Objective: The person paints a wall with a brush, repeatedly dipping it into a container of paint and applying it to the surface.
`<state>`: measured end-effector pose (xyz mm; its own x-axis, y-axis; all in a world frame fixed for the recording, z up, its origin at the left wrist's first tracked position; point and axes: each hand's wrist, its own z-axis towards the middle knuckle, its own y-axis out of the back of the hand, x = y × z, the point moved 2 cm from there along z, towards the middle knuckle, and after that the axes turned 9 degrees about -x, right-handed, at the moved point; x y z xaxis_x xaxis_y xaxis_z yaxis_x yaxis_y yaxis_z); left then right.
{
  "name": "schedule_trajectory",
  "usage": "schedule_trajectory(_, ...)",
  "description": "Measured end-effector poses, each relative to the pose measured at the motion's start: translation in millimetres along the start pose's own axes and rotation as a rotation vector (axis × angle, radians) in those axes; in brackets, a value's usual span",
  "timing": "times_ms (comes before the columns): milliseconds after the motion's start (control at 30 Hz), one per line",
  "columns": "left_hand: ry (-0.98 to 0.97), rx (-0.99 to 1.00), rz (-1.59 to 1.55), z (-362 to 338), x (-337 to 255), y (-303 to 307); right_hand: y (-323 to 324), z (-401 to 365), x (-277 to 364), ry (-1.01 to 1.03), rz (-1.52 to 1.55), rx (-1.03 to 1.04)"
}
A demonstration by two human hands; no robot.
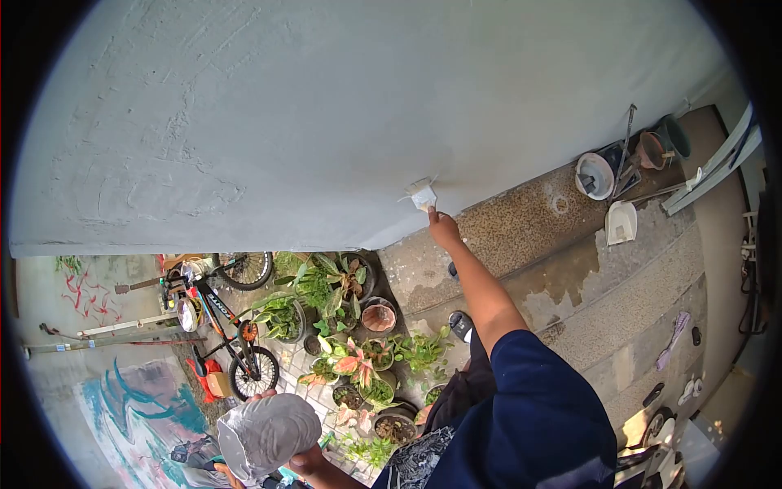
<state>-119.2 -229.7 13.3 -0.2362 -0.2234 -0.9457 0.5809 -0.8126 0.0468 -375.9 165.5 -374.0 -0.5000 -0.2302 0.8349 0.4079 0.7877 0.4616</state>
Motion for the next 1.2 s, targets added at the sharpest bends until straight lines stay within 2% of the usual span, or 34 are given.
schedule_trajectory(33, 0.000, 0.001, 0.013, -1, -2, 2, -15, 7, -28, -0.117, -0.078, 0.008)
schedule_trajectory(67, 0.035, 0.003, 0.038, -1, -4, 4, -27, 19, -52, -0.125, -0.077, 0.016)
schedule_trajectory(133, 0.071, 0.005, 0.056, -1, -3, 9, -46, 40, -86, -0.779, 0.252, 0.429)
schedule_trajectory(167, 0.046, 0.026, 0.044, -1, 3, 13, -39, 36, -75, -0.775, 0.250, 0.424)
schedule_trajectory(233, 0.023, 0.040, 0.015, -3, 13, 15, -9, 23, -21, -0.601, 0.224, 0.242)
schedule_trajectory(267, 0.015, 0.022, -0.006, -4, 16, 16, 3, 15, 0, -0.593, 0.213, 0.236)
schedule_trajectory(333, 0.034, 0.006, -0.028, -9, 6, -2, 36, -1, 46, -0.350, 0.372, 0.143)
schedule_trajectory(367, 0.041, 0.002, -0.037, -10, 6, -2, 60, -16, 71, -0.345, 0.363, 0.138)
schedule_trajectory(500, 0.061, 0.009, -0.067, -11, 6, -2, 141, -55, 170, -0.017, 0.438, 0.104)
schedule_trajectory(533, 0.065, 0.013, -0.063, -11, 6, -2, 159, -65, 195, -0.020, 0.440, 0.107)
schedule_trajectory(567, 0.070, 0.021, -0.055, -11, 5, -2, 179, -76, 222, 0.084, 0.497, 0.098)
schedule_trajectory(600, 0.071, 0.028, -0.050, -11, 5, -2, 187, -81, 237, 0.193, 0.556, 0.086)
schedule_trajectory(633, 0.068, 0.037, -0.052, -11, 4, -2, 183, -80, 236, 0.194, 0.564, 0.083)
schedule_trajectory(700, 0.061, 0.052, -0.054, -8, 4, -1, 163, -77, 225, 0.395, 0.473, -0.047)
schedule_trajectory(767, 0.036, 0.033, -0.025, -5, 6, 2, 122, -66, 184, 0.408, 0.473, -0.094)
schedule_trajectory(833, 0.022, 0.017, -0.009, -3, 0, -8, 75, -44, 131, 0.288, 0.284, -0.099)
schedule_trajectory(933, 0.029, 0.062, 0.026, 5, -6, -20, 19, -13, 57, 0.280, 0.144, -0.180)
schedule_trajectory(1067, 0.092, 0.027, 0.054, 13, 8, 12, -27, -2, -20, 0.209, -0.011, -0.202)
schedule_trajectory(1133, 0.083, 0.042, 0.080, 10, 12, 21, -48, 18, -59, -0.604, 0.083, 0.233)
schedule_trajectory(1167, 0.070, 0.059, 0.101, 12, 11, 24, -55, 28, -77, -0.601, 0.088, 0.234)
schedule_trajectory(1200, 0.064, 0.060, 0.099, 12, -1, 4, -62, 39, -93, -0.470, 0.022, 0.262)
